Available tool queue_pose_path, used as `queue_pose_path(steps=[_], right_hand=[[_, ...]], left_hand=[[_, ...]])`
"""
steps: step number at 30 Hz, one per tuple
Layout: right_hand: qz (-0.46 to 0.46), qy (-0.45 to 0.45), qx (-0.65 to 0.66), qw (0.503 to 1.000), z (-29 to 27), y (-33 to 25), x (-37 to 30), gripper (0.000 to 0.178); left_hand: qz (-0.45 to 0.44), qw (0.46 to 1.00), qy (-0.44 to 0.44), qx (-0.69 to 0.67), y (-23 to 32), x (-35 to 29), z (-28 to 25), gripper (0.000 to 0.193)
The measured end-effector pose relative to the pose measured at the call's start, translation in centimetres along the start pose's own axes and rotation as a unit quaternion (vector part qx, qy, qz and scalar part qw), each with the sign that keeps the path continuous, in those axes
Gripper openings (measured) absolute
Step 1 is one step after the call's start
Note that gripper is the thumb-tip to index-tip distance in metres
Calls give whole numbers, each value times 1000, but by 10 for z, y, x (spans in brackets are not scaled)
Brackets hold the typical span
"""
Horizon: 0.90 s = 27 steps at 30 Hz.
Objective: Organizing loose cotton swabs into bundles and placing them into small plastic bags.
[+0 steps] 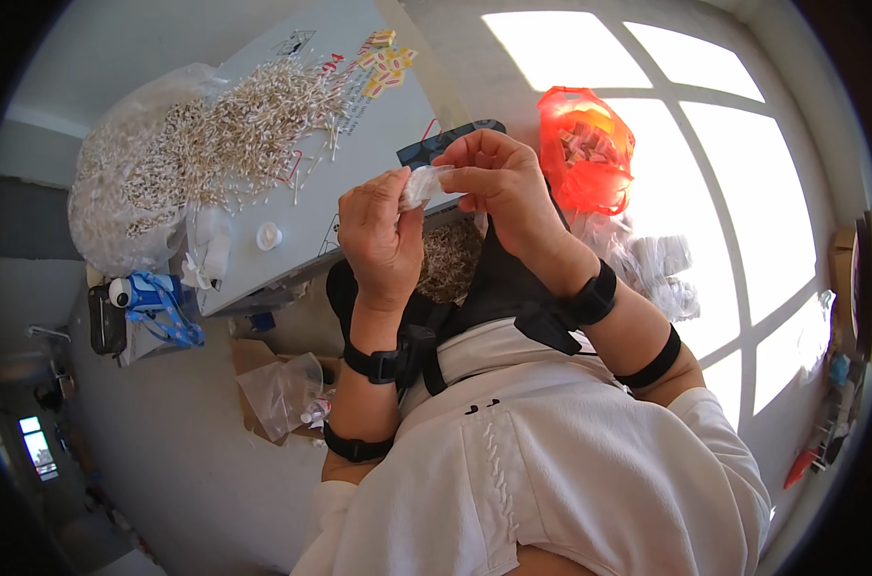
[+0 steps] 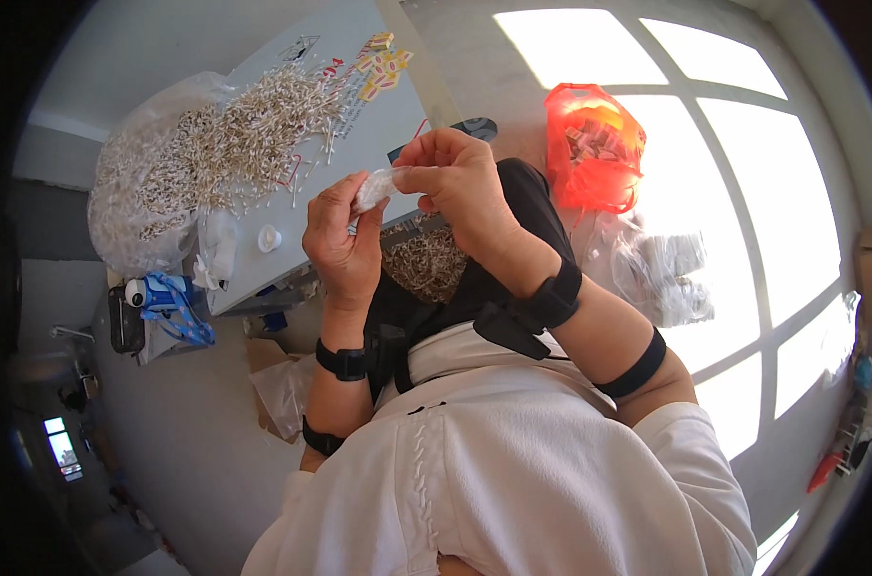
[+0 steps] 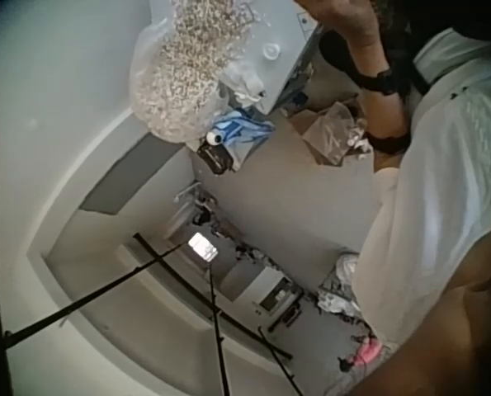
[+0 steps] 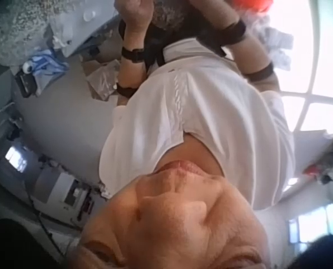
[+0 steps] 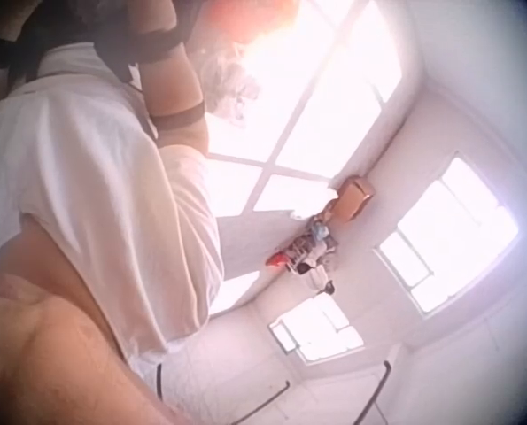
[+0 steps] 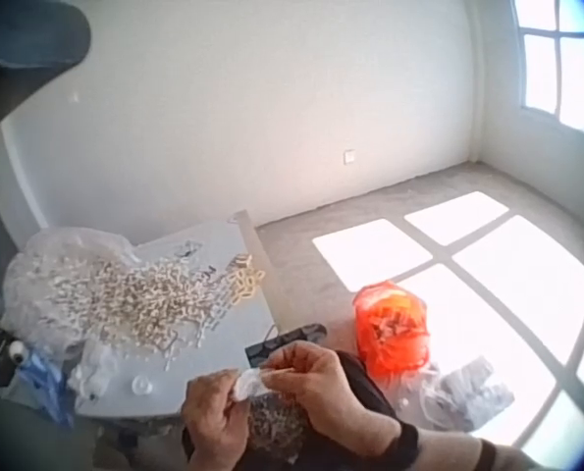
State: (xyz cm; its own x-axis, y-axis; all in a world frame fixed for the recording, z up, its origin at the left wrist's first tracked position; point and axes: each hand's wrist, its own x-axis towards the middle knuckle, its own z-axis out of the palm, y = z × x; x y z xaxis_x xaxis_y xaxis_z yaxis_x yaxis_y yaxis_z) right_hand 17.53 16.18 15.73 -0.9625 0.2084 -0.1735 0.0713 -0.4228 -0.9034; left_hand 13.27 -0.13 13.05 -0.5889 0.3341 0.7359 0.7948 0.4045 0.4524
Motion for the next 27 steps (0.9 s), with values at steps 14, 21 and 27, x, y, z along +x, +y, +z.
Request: queue_pose_path(steps=[14, 21, 27], right_hand=[[-293, 52, -207, 932, 8, 13, -3, 13], [-465, 31, -407, 785, -3, -1, 2, 11], [-482, -30, -387, 785, -7, -10, 8, 12]], left_hand=[[-91, 991, 12, -98, 8, 1, 0, 34], [-139, 978, -25, -156, 15, 6, -7, 29], [-167, 959, -49, -225, 15, 5, -8, 28]])
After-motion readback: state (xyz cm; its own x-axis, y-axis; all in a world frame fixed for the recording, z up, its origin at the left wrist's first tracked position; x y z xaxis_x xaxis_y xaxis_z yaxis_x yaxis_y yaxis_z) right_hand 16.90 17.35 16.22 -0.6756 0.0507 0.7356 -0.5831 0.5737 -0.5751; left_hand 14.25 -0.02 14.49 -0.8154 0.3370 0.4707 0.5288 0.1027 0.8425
